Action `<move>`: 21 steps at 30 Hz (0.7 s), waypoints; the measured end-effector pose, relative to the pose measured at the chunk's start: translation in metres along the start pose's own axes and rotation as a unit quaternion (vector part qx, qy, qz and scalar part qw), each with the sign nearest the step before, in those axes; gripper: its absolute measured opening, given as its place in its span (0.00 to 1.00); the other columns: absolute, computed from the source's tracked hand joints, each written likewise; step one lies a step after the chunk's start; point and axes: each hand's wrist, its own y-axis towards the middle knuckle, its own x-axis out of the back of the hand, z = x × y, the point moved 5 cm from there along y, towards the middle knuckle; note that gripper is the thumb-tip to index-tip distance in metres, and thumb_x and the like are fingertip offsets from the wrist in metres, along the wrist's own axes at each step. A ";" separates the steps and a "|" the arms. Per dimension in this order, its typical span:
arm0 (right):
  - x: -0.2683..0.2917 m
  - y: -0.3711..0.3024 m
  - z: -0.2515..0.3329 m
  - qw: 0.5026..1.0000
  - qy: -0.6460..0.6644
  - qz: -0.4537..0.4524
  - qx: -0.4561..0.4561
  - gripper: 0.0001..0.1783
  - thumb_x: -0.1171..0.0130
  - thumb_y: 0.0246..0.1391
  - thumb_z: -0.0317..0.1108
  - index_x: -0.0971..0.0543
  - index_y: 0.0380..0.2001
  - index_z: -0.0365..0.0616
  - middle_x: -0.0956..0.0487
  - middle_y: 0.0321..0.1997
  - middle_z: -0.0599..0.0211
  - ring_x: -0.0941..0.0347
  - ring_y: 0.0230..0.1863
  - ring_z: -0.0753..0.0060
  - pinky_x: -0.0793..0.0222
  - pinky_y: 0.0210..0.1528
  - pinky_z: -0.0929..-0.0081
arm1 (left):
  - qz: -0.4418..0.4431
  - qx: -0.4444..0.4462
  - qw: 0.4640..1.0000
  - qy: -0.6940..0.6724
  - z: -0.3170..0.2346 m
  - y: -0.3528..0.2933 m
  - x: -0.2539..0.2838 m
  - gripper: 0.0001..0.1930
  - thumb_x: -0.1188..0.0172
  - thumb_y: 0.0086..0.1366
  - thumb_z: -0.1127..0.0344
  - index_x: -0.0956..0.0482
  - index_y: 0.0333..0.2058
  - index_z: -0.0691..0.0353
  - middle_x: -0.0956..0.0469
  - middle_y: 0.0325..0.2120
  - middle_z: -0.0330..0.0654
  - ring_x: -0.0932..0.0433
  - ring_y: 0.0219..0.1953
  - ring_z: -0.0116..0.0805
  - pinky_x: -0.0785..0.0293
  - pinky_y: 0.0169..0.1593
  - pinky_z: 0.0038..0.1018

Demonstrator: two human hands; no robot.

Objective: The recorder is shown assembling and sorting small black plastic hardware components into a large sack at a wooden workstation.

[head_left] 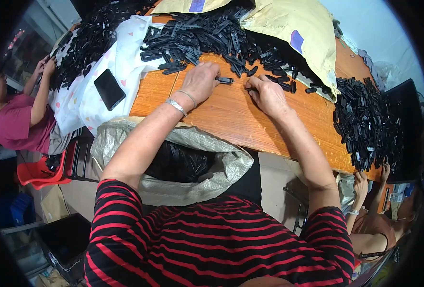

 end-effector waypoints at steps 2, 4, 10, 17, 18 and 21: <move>0.004 -0.003 0.006 0.999 0.053 -0.006 0.000 0.12 0.39 0.48 0.26 0.21 0.38 0.47 0.26 0.35 0.57 0.25 0.35 0.50 0.29 0.37 0.58 | 0.010 0.058 0.997 -0.055 0.002 -0.005 0.002 0.09 0.35 0.54 0.72 0.25 0.32 0.64 0.24 0.30 0.46 0.24 0.35 0.45 0.27 0.40 0.34; 0.005 -0.006 0.011 0.999 0.035 0.012 -0.010 0.17 0.40 0.48 0.25 0.20 0.43 0.52 0.26 0.35 0.57 0.25 0.35 0.51 0.28 0.37 0.59 | -0.003 0.087 0.987 -0.133 0.003 -0.010 0.004 0.08 0.35 0.54 0.73 0.25 0.32 0.64 0.23 0.30 0.44 0.23 0.33 0.40 0.27 0.39 0.31; -0.005 -0.009 0.013 0.997 -0.043 0.059 0.016 0.17 0.45 0.51 0.27 0.19 0.44 0.54 0.26 0.38 0.52 0.23 0.34 0.50 0.26 0.35 0.59 | -0.024 0.198 0.880 -0.432 0.014 -0.030 0.000 0.08 0.39 0.58 0.77 0.26 0.37 0.64 0.23 0.32 0.38 0.24 0.31 0.25 0.26 0.36 0.21; 0.008 -0.014 0.016 1.000 0.015 0.001 0.007 0.21 0.43 0.50 0.24 0.25 0.49 0.46 0.23 0.38 0.53 0.24 0.34 0.50 0.27 0.36 0.60 | 0.020 0.291 0.729 -0.620 -0.003 -0.041 -0.003 0.10 0.44 0.61 0.82 0.28 0.40 0.66 0.23 0.35 0.40 0.20 0.34 0.26 0.21 0.37 0.17; 0.019 -0.012 0.026 0.997 0.075 -0.018 -0.003 0.20 0.44 0.50 0.24 0.26 0.49 0.43 0.22 0.37 0.51 0.23 0.34 0.49 0.27 0.36 0.61 | 0.019 0.292 0.728 -0.619 -0.001 -0.044 -0.004 0.10 0.44 0.61 0.82 0.28 0.40 0.66 0.23 0.35 0.40 0.20 0.34 0.26 0.21 0.37 0.17; 0.031 -0.004 0.050 0.989 0.134 -0.055 -0.008 0.19 0.44 0.51 0.24 0.28 0.48 0.39 0.21 0.33 0.50 0.22 0.34 0.49 0.27 0.36 0.62 | 0.040 0.263 0.771 -0.579 -0.003 -0.047 -0.008 0.09 0.44 0.61 0.81 0.28 0.41 0.66 0.23 0.36 0.41 0.20 0.34 0.25 0.21 0.38 0.17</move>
